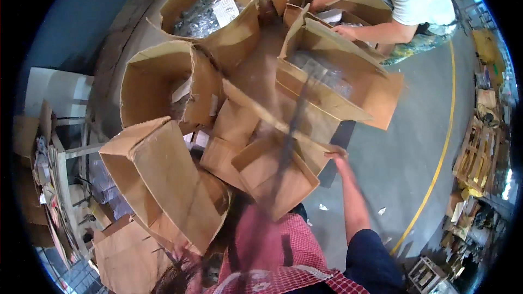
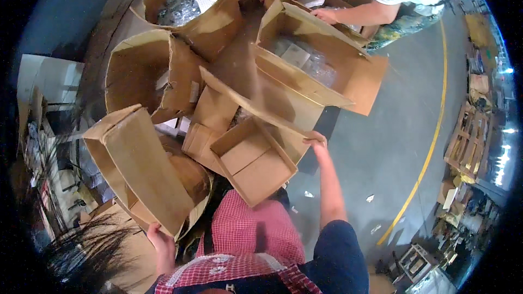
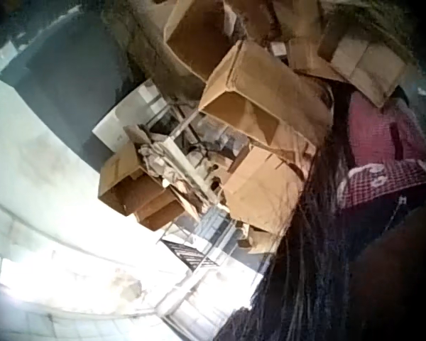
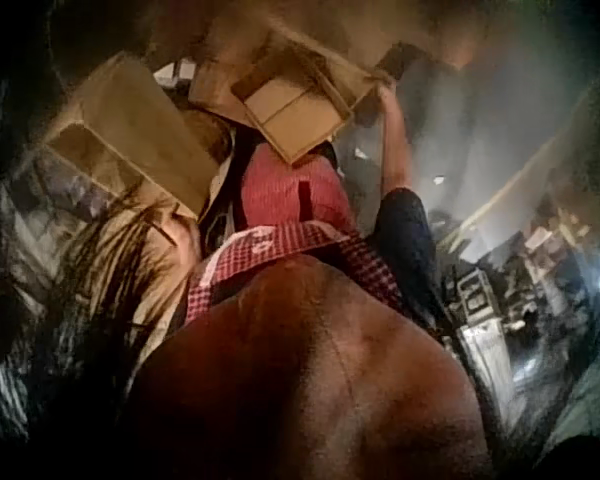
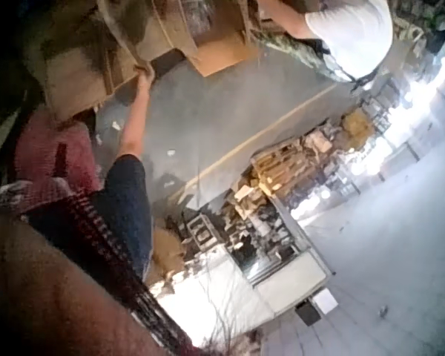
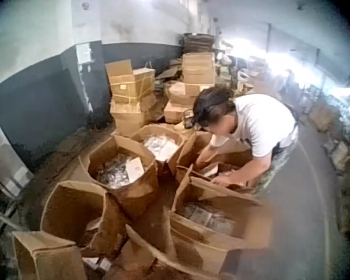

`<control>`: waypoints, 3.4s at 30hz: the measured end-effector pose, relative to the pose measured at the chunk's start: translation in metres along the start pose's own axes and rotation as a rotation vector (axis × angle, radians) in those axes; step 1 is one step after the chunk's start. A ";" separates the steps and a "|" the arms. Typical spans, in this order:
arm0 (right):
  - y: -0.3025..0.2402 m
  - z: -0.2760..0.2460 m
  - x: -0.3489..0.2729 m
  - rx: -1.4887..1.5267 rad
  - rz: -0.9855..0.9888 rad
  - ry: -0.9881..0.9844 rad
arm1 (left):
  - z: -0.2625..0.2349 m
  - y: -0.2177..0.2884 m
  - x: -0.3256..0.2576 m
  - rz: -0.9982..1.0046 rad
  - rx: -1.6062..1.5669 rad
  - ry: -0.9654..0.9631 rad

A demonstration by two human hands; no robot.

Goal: The person moves cardboard boxes and places plastic bags containing metal hardware into them.

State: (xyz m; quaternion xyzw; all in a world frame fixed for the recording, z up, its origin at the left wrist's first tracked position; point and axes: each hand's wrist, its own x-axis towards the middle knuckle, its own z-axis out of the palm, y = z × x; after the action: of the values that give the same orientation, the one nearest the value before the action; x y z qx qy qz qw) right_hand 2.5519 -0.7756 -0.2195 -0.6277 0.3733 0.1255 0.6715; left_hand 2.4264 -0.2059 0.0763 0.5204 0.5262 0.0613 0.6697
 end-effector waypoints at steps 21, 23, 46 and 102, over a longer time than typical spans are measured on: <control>-0.268 -0.067 -0.019 -1.788 -0.888 -0.038 | 0.072 -0.020 -0.141 -0.113 -0.230 -0.165; -0.310 -0.076 -0.034 -1.854 -0.895 -0.099 | 0.079 -0.018 -0.145 -0.247 -0.347 -0.022; -0.142 0.012 0.068 -2.043 -0.806 -0.373 | 0.027 -0.051 -0.197 -0.261 -0.186 -0.115; 0.038 -0.138 -0.147 -0.042 0.656 -0.192 | 0.082 -0.014 -0.238 0.478 1.161 -0.416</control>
State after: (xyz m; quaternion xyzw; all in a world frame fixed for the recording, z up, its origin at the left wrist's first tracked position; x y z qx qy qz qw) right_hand 2.3794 -0.8539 -0.1421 -0.4734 0.4875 0.4011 0.6143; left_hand 2.3783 -0.4142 0.2106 0.9003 0.2035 -0.1874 0.3359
